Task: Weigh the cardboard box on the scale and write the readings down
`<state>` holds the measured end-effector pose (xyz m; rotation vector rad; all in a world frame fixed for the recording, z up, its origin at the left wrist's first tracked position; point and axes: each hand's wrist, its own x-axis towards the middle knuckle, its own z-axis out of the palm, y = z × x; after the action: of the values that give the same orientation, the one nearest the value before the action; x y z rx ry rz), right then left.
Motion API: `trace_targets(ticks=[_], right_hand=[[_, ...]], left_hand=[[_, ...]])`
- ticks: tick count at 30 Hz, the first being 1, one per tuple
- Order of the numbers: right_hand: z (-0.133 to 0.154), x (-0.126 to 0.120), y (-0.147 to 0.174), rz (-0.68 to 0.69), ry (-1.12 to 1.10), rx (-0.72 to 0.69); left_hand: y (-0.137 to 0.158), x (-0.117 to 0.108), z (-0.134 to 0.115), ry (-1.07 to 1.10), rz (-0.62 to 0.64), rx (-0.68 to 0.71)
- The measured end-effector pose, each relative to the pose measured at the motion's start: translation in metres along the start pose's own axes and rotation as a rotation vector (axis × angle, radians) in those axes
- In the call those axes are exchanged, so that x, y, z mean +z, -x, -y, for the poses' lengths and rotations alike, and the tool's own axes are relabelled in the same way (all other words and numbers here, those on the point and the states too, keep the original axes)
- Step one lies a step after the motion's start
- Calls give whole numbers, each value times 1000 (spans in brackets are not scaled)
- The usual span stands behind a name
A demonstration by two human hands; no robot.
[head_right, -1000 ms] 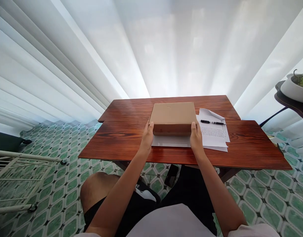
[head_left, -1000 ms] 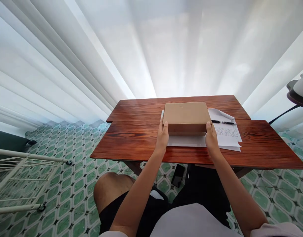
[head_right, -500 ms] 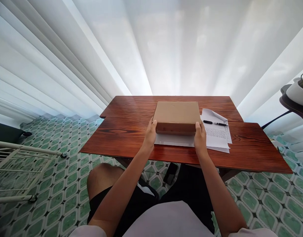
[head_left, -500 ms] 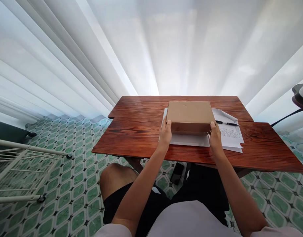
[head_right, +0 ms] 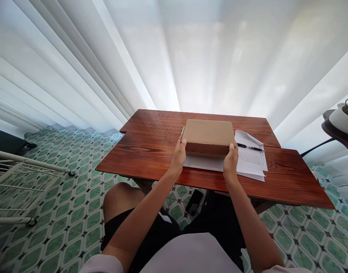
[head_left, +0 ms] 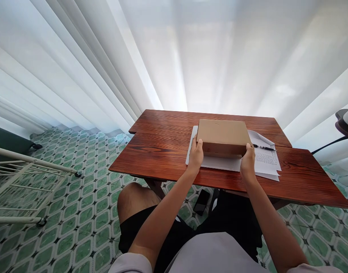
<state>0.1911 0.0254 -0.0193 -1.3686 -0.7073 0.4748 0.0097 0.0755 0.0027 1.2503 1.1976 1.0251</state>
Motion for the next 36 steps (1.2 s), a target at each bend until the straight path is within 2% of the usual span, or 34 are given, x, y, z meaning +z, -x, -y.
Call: trace_targets(ticks=[8,14,20,29,36], right_hand=[[11,7,5,-17,26,11],[23,28,9,2,-7,20],[30,59,18,98,9,-35],[37,113,46,212,10,33],[34,157,63,296,-14,15]], left_hand=[[3,-2,-10,8,-53,70],[2,-20,-18,18,-120,103],[4,-52,-21,30,-211,105],[3,-110,-14,62,-338,155],[0,-153,-3,68,-450,173]])
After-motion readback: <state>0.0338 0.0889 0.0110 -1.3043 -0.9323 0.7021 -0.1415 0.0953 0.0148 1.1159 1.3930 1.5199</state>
